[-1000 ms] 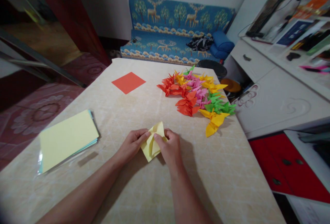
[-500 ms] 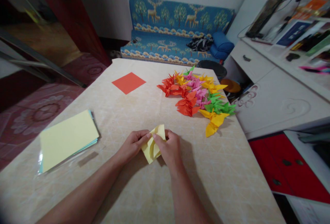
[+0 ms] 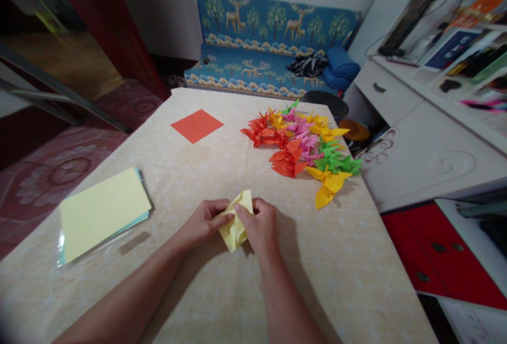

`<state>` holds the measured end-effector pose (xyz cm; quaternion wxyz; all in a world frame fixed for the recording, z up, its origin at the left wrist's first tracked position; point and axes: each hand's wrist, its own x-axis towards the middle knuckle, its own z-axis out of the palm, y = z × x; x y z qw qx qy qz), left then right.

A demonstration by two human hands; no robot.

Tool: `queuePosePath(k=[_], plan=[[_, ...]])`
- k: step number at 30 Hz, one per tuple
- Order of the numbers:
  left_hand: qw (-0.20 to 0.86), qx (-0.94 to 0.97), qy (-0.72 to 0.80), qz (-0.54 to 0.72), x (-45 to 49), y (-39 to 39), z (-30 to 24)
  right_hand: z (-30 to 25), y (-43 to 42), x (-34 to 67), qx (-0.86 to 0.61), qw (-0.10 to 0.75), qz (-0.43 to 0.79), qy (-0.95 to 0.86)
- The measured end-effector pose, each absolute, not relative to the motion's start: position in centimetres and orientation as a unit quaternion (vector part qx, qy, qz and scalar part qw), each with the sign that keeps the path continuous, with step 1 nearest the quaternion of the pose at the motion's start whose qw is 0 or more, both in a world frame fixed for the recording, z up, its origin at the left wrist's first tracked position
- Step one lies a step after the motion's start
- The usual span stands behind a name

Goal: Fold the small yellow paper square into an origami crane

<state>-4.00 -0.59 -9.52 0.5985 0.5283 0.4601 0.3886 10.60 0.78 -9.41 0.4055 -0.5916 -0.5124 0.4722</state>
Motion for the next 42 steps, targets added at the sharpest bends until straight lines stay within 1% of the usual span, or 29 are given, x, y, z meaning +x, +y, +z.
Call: queuePosePath(k=[8, 13, 16, 19, 23, 29, 42], plan=[[0.627, 0.506, 0.452, 0.382, -4.1, -0.5, -9.9, -9.4, 0.7, 10.6, -0.588, 0.404, 0.476, -0.514], [0.675, 0.419, 0.448, 0.410, -4.3, -0.3, -10.9, -9.3, 0.8, 10.6, -0.570, 0.410, 0.522, -0.484], [0.680, 0.372, 0.454, 0.440, -4.4, -0.3, -11.5, -9.3, 0.7, 10.8, -0.546, 0.414, 0.548, -0.480], [0.686, 0.352, 0.455, 0.445, -4.5, -0.3, -11.7, -9.4, 0.6, 10.9, -0.539, 0.414, 0.557, -0.477], [0.698, 0.363, 0.439, 0.434, -4.4, -0.3, -11.1, -9.3, 0.6, 10.8, -0.547, 0.412, 0.557, -0.470], [0.684, 0.418, 0.427, 0.420, -4.2, -0.4, -10.4, -9.0, 0.8, 10.7, -0.559, 0.395, 0.546, -0.483], [0.685, 0.449, 0.416, 0.395, -4.3, -0.4, -10.5, -8.8, 0.8, 10.5, -0.565, 0.412, 0.548, -0.459]])
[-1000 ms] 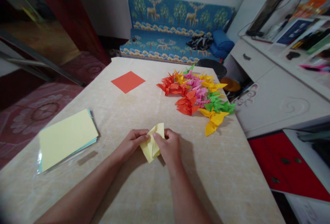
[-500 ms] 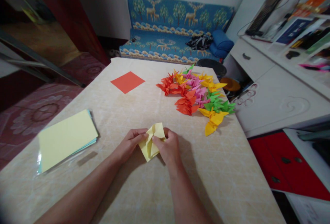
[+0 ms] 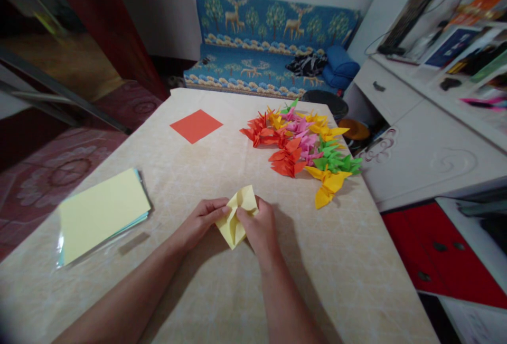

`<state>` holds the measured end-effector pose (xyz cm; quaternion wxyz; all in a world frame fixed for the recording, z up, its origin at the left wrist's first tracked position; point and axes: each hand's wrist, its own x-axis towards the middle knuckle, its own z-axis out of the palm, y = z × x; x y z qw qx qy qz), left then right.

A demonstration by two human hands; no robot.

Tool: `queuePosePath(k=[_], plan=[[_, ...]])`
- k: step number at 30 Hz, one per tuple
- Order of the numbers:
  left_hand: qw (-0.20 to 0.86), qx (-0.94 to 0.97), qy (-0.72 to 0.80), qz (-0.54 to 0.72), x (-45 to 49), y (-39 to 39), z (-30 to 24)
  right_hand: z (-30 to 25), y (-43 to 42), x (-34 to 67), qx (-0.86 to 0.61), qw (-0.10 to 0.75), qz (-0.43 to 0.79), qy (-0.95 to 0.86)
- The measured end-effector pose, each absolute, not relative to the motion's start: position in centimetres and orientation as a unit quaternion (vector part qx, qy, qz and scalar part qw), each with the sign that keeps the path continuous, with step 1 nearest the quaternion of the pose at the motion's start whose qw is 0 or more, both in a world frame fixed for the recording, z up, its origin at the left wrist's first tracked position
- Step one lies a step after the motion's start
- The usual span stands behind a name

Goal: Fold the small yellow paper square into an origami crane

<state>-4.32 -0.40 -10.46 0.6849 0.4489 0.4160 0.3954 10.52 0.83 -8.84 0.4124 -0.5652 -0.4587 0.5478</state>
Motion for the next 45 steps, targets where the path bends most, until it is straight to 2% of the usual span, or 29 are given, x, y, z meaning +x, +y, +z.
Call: queuePosePath(k=[11, 23, 45], plan=[[0.663, 0.501, 0.396, 0.390, -4.2, -0.5, -9.8, -9.3, 0.9, 10.4, -0.578, 0.396, 0.517, -0.492], [0.691, 0.454, 0.385, 0.409, -4.0, -0.6, -9.6, -9.0, 1.1, 10.8, -0.576, 0.381, 0.521, -0.502], [0.649, 0.490, 0.433, 0.388, -4.2, -0.6, -10.1, -10.0, 1.1, 10.4, -0.591, 0.374, 0.480, -0.530]])
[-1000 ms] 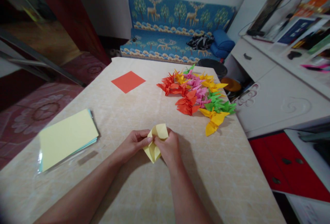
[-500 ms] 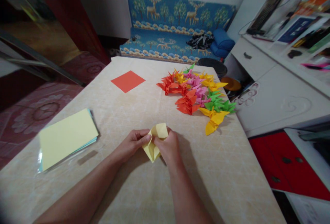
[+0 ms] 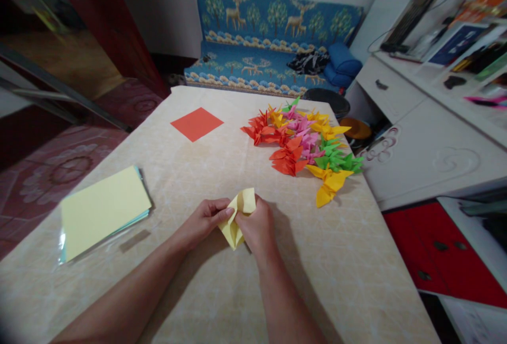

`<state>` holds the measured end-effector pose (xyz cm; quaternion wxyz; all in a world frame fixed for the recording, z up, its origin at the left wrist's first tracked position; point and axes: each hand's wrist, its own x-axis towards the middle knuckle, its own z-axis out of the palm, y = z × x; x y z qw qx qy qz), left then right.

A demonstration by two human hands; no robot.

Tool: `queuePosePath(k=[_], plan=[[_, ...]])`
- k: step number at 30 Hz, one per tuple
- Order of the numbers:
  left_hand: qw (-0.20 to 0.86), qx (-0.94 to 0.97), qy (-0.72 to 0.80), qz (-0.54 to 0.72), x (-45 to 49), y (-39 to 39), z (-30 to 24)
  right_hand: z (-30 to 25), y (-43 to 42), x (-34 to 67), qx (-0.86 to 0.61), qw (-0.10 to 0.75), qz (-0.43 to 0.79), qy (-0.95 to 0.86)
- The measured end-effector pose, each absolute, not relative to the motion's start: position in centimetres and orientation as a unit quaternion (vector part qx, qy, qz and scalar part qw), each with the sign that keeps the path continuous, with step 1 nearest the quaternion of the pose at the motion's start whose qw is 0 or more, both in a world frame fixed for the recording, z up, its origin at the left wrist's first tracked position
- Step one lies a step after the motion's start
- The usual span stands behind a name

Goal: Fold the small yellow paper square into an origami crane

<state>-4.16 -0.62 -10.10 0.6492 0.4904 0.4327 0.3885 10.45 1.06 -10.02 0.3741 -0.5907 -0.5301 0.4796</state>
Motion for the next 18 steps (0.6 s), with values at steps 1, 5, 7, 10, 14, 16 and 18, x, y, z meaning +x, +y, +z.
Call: queuePosePath(k=[1, 5, 7, 10, 14, 16, 18], plan=[[0.651, 0.490, 0.432, 0.387, -4.17, -0.61, -10.09, -9.88, 1.09, 10.51, -0.588, 0.372, 0.486, -0.529], [0.663, 0.479, 0.426, 0.386, -4.23, -0.59, -10.05, -9.20, 1.19, 10.78, -0.580, 0.364, 0.522, -0.509], [0.667, 0.476, 0.421, 0.388, -4.26, -0.60, -10.02, -9.05, 1.19, 10.80, -0.583, 0.368, 0.525, -0.499], [0.673, 0.476, 0.412, 0.388, -4.30, -0.63, -9.96, -9.11, 1.16, 10.70, -0.582, 0.367, 0.524, -0.501], [0.677, 0.473, 0.409, 0.387, -4.35, -0.69, -9.90, -9.27, 1.11, 10.55, -0.583, 0.365, 0.528, -0.499], [0.678, 0.472, 0.410, 0.387, -4.34, -0.71, -9.92, -9.32, 1.08, 10.50, -0.582, 0.366, 0.523, -0.503], [0.677, 0.471, 0.414, 0.385, -4.30, -0.72, -9.98, -9.38, 1.04, 10.45, -0.583, 0.365, 0.514, -0.512]])
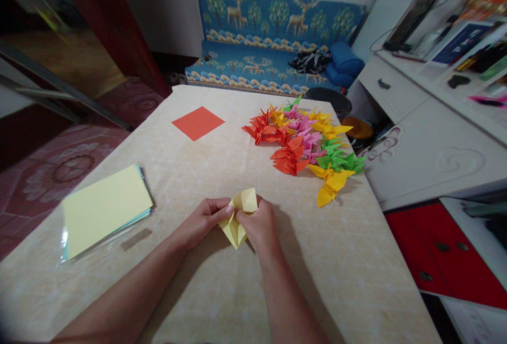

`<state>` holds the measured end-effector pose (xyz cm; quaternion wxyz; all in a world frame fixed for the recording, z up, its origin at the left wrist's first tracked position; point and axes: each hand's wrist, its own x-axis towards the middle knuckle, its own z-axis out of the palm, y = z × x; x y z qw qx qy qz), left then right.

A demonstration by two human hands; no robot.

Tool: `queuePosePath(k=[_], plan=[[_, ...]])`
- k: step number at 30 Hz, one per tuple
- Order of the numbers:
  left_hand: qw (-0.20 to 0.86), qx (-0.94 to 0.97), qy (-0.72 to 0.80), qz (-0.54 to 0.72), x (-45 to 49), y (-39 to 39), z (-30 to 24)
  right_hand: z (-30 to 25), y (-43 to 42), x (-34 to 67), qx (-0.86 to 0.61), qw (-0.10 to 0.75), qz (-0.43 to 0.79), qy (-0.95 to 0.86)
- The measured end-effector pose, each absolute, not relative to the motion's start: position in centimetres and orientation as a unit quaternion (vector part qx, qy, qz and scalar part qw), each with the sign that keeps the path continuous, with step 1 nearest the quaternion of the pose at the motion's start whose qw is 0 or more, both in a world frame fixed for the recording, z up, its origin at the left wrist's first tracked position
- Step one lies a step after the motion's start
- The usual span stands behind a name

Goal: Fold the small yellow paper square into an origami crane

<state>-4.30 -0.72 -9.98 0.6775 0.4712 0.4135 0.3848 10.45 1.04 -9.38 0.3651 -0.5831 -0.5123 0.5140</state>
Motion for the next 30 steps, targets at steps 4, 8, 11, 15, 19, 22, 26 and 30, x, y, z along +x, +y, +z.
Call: queuePosePath(k=[4, 8, 11, 15, 19, 22, 26, 30], plan=[[0.666, 0.481, 0.424, 0.381, -4.2, -0.7, -10.1, -9.6, 1.0, 10.3, -0.591, 0.363, 0.488, -0.530], [0.651, 0.498, 0.428, 0.381, -4.2, -0.6, -10.2, -9.9, 0.9, 10.3, -0.604, 0.355, 0.466, -0.541], [0.651, 0.499, 0.427, 0.381, -4.2, -0.6, -10.3, -9.9, 0.9, 10.4, -0.598, 0.353, 0.475, -0.541], [0.649, 0.502, 0.427, 0.382, -4.3, -0.6, -10.5, -9.5, 0.9, 10.6, -0.580, 0.348, 0.515, -0.526], [0.646, 0.507, 0.425, 0.381, -4.4, -0.5, -10.5, -9.1, 0.8, 10.9, -0.550, 0.352, 0.555, -0.516], [0.648, 0.505, 0.425, 0.379, -4.4, -0.4, -10.5, -9.0, 0.8, 11.3, -0.535, 0.345, 0.576, -0.514], [0.653, 0.501, 0.424, 0.378, -4.4, -0.3, -10.6, -9.0, 0.8, 11.6, -0.526, 0.338, 0.593, -0.508], [0.658, 0.493, 0.418, 0.385, -4.3, -0.4, -10.7, -8.8, 0.8, 11.5, -0.532, 0.334, 0.593, -0.504]])
